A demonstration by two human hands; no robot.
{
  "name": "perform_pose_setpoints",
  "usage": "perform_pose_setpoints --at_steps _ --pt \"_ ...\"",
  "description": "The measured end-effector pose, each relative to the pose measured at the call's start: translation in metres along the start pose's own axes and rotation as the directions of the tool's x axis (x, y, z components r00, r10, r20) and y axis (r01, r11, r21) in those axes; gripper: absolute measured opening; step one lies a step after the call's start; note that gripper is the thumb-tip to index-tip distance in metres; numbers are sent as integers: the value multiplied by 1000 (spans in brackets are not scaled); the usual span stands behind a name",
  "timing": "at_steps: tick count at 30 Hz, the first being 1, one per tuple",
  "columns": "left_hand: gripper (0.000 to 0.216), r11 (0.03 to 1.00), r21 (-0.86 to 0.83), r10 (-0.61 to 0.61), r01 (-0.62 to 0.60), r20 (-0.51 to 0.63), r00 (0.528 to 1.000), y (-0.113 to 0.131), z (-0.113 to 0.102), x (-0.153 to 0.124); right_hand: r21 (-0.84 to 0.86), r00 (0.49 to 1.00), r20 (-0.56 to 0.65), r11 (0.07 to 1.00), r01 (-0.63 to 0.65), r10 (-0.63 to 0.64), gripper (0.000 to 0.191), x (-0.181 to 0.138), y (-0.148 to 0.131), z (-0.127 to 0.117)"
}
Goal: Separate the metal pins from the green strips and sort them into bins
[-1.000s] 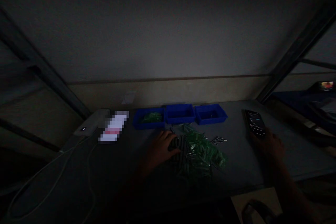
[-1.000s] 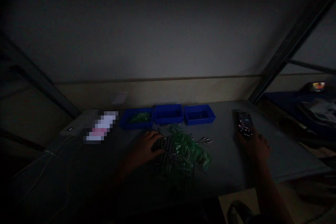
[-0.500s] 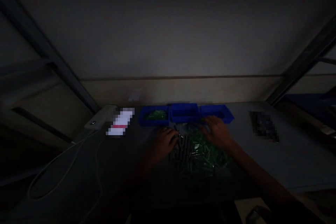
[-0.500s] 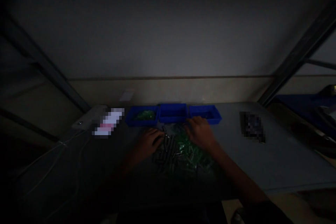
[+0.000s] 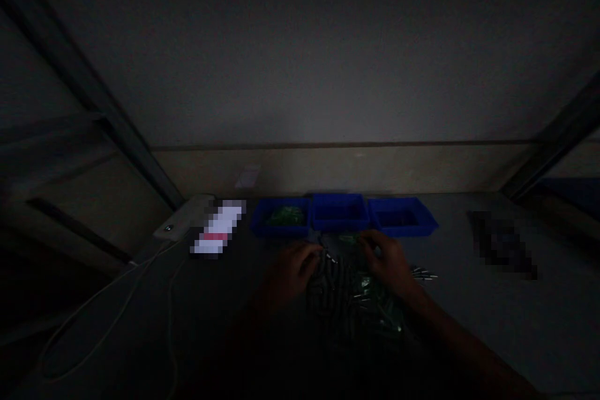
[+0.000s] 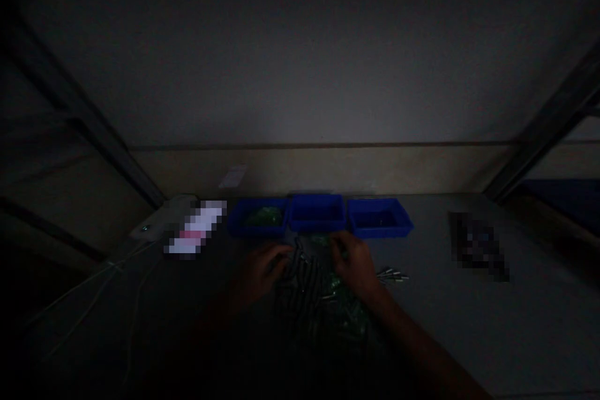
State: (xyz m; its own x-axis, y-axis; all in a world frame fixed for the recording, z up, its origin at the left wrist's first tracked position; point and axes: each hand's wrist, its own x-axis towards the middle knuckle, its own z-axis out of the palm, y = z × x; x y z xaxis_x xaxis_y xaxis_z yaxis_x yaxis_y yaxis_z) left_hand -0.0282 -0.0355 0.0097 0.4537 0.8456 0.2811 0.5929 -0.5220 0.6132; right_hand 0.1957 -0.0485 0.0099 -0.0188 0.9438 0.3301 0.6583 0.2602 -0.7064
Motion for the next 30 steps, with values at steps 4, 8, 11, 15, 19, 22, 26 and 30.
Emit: perform_pose_setpoints --at_steps 4,8,11,15,19,22,26,30 --pt "28 964 -239 -133 112 -74 988 18 20 -1 499 981 14 849 -176 195 33 -9 -19 11" --pt "22 896 -411 -221 167 -86 971 25 31 -1 628 974 68 749 -210 216 32 -19 -32 24" --pt "19 925 -359 -192 122 -166 967 20 32 -2 554 980 38 812 -184 196 31 -22 -33 22" --pt "14 984 -177 -26 -31 -309 951 12 31 -7 524 963 58 813 -254 263 40 -24 -35 11" --pt "24 989 -66 107 -133 -303 947 9 34 -12 619 933 174 702 -352 314 39 -26 -39 9" --pt "26 982 -62 154 -181 -301 941 10 35 -13 671 925 215 641 -372 312 37 -30 -37 16" --pt "19 983 -136 71 -120 -321 944 14 29 -10 677 927 57 668 -309 370 48 -30 -28 21" --pt "17 958 -286 -34 -29 -215 976 23 20 -10 529 961 -140 838 -130 237 22 -30 -23 15"
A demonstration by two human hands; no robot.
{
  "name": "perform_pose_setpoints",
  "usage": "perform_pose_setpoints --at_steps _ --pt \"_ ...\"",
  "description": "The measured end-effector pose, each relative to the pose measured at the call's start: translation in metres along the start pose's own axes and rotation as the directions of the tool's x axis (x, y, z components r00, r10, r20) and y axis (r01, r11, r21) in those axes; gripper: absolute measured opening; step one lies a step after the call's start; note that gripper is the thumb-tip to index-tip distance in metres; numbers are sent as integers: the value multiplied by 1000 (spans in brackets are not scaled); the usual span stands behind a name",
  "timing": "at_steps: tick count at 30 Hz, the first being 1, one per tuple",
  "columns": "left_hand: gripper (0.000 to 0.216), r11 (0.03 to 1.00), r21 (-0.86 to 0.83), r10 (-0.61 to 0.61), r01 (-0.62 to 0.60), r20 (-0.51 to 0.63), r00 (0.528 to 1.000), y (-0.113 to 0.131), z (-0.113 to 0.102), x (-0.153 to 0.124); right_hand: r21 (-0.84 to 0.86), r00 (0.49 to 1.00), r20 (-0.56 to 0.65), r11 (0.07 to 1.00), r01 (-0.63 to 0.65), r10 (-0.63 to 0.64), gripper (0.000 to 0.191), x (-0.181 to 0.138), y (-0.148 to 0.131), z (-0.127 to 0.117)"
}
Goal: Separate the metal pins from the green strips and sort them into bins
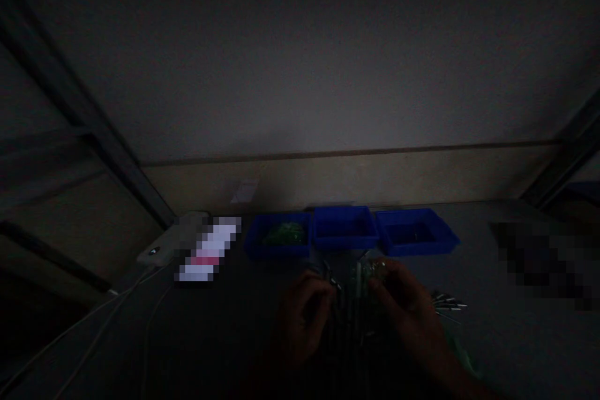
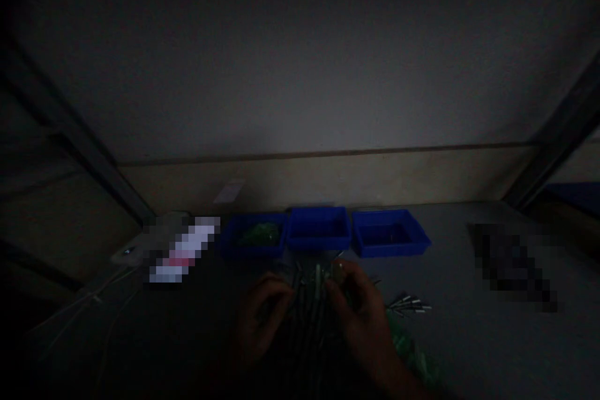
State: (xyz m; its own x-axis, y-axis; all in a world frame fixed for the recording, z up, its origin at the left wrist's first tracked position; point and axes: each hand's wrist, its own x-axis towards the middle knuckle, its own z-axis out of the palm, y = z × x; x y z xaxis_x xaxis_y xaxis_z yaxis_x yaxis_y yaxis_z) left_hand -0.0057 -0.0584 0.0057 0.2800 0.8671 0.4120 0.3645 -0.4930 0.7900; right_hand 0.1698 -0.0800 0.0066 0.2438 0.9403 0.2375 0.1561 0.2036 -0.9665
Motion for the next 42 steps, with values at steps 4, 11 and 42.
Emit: perform_pose_setpoints --at_steps 4,11,42 --pt "32 942 -198 -250 271 126 960 4 1 -4 -194 892 133 872 450 -431 5 -6 -2 -5" --pt "44 747 -380 -499 546 223 837 2 -4 0 -371 709 352 604 705 -611 23 -13 3 -5" --pt "16 879 474 259 47 -557 789 -21 -48 20 -271 926 374 950 154 -44 35 -14 -20 -2"
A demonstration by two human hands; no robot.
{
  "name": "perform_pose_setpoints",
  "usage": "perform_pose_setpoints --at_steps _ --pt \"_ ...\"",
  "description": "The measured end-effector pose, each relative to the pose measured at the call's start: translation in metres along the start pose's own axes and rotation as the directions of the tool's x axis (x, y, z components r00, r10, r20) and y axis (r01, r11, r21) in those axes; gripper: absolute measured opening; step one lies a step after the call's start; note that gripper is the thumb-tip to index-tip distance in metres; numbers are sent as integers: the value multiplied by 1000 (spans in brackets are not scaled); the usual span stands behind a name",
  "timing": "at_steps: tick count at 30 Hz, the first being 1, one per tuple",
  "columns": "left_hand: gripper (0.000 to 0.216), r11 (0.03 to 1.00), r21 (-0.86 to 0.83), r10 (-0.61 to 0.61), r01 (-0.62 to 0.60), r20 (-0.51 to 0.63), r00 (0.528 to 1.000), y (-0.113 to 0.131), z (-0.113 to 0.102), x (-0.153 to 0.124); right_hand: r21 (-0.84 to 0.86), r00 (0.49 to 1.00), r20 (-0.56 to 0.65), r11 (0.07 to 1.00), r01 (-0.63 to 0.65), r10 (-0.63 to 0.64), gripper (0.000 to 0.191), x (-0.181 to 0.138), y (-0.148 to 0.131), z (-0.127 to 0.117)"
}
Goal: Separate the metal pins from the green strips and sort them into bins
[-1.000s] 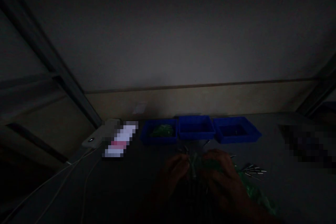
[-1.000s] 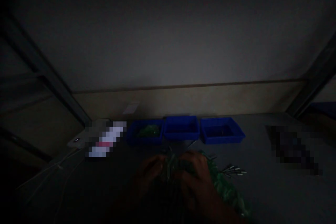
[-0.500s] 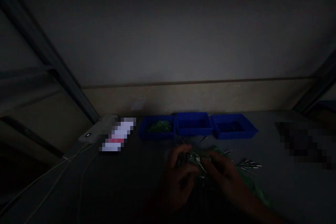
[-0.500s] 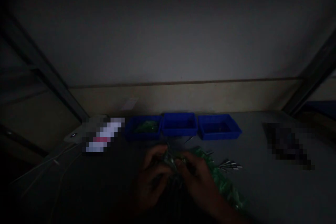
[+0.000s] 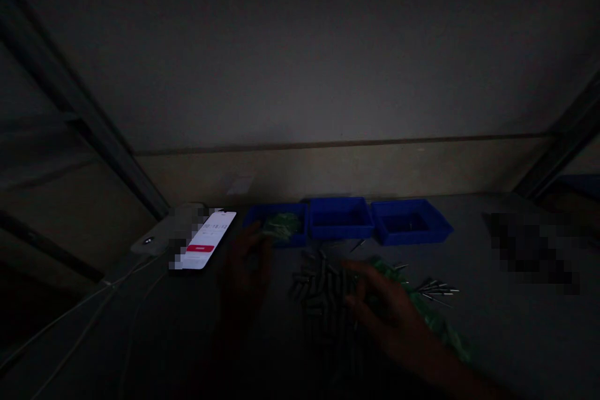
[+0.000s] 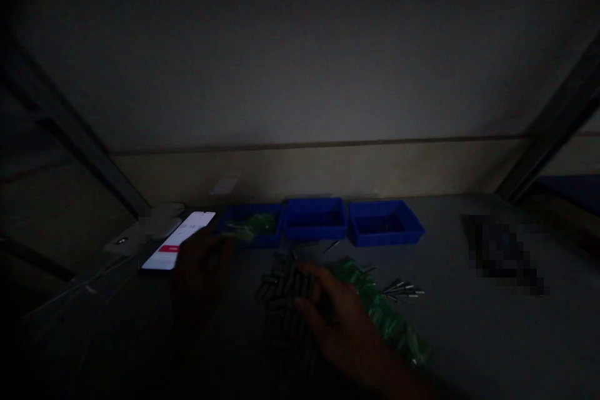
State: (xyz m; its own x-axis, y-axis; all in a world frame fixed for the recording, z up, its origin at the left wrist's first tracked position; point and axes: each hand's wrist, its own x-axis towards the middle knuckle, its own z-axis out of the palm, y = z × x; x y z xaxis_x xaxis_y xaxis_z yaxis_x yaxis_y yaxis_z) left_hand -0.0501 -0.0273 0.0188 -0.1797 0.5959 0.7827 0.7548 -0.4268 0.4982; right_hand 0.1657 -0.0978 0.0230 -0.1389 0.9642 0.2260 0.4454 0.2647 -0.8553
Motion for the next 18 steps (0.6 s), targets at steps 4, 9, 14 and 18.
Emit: perform_pose_setpoints --at_steps 4,9,14,18 --pt "26 983 95 -153 158 -58 986 -25 -8 20 -10 1000 20 1000 13 -13 31 1 3 1" --pt "32 968 82 -237 235 12 971 -44 1 20 -33 997 62 998 47 -45 28 3 7 2" --pt "31 990 131 -82 61 160 984 -58 11 21 -114 986 117 985 133 -120 25 5 10 4" --pt "39 981 191 0 -29 151 988 -58 13 19 -211 974 128 954 210 -186 25 14 21 -11"
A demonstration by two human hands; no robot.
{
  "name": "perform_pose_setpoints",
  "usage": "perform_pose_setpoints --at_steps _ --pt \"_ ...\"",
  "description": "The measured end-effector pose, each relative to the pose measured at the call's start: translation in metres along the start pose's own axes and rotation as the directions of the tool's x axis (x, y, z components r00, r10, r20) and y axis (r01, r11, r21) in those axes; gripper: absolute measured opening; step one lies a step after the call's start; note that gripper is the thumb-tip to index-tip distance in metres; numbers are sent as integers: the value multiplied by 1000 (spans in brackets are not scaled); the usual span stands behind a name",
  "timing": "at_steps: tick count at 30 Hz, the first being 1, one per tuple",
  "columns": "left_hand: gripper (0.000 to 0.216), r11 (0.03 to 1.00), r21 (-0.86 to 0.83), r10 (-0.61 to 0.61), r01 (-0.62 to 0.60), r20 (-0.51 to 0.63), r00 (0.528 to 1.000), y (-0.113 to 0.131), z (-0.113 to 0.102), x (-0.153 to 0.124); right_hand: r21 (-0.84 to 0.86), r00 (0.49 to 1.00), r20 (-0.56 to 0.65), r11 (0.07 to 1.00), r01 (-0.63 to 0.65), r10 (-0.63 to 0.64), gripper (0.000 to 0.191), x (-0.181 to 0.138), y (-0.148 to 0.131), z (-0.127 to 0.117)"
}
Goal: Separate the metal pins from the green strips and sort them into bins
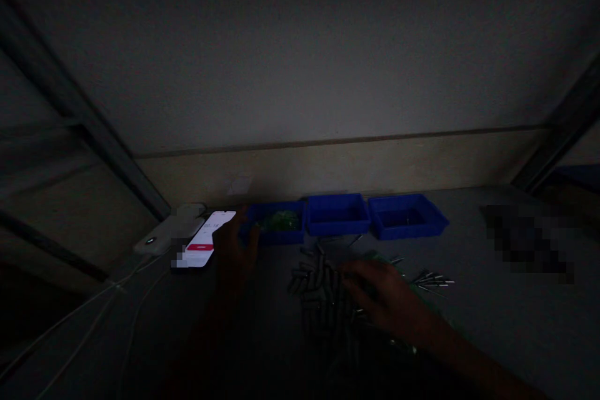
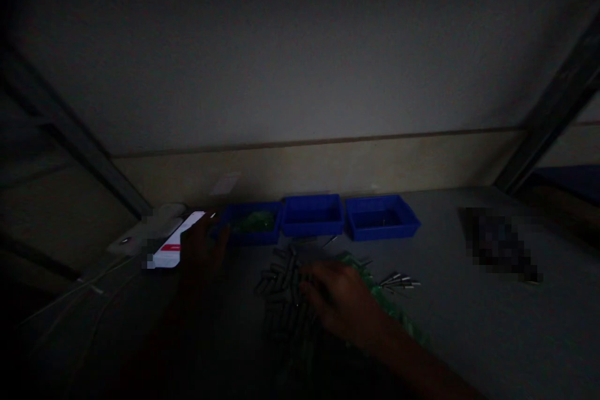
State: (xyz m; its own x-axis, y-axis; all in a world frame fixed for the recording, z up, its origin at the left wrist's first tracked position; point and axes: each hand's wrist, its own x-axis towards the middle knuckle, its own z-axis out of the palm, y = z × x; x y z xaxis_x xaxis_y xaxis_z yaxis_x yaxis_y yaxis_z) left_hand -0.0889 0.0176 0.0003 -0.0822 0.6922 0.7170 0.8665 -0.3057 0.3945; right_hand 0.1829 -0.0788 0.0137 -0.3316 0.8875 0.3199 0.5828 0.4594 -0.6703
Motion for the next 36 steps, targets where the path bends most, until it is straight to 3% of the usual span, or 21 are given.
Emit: perform_pose_setpoints --at_steps 3,5,7,12,16,20,23,25,26,29,31,36 --pt "46 995 86 59 -57 -27 998 7 0 -7 -86 991 -117 993 -79 68 29 5 22 -20" --pt "47 986 149 73 -77 31 997 12 1 -14 -120 974 -144 974 -193 175 34 6 37 -32" --pt "48 974 211 60 -87 130 990 16 3 -20 -176 970 -130 958 -229 208 36 5 49 -38" --pt "59 943 325 -22 -67 261 965 23 6 -28 -288 996 58 956 -54 73 37 -2 56 -26" --pt "58 940 339 -55 -35 253 966 17 3 -25 -220 999 40 976 -8 17 28 -1 55 -17" --pt "57 968 248 -18 -30 190 982 19 2 -22 -142 989 -135 986 -87 67 21 5 56 -22" --pt "51 994 60 80 -89 132 988 44 2 -31 -66 949 -295 988 -136 111 18 8 50 -25" --pt "44 980 -132 177 -151 214 961 70 2 -43 41 911 -377 986 -162 166 19 9 38 -21" --pt "43 960 -231 225 -157 307 925 84 2 -50 118 891 -402 977 -179 211 19 9 31 -17" --pt "43 896 -443 241 -8 472 848 114 1 -68 404 890 -324 898 -175 320 22 9 8 -1" --pt "38 856 -490 153 164 544 825 122 1 -74 531 907 -241 829 -175 345 23 7 -4 8" --pt "18 711 -495 -32 499 687 726 121 0 -66 589 908 -188 783 -200 374 24 3 -8 15"
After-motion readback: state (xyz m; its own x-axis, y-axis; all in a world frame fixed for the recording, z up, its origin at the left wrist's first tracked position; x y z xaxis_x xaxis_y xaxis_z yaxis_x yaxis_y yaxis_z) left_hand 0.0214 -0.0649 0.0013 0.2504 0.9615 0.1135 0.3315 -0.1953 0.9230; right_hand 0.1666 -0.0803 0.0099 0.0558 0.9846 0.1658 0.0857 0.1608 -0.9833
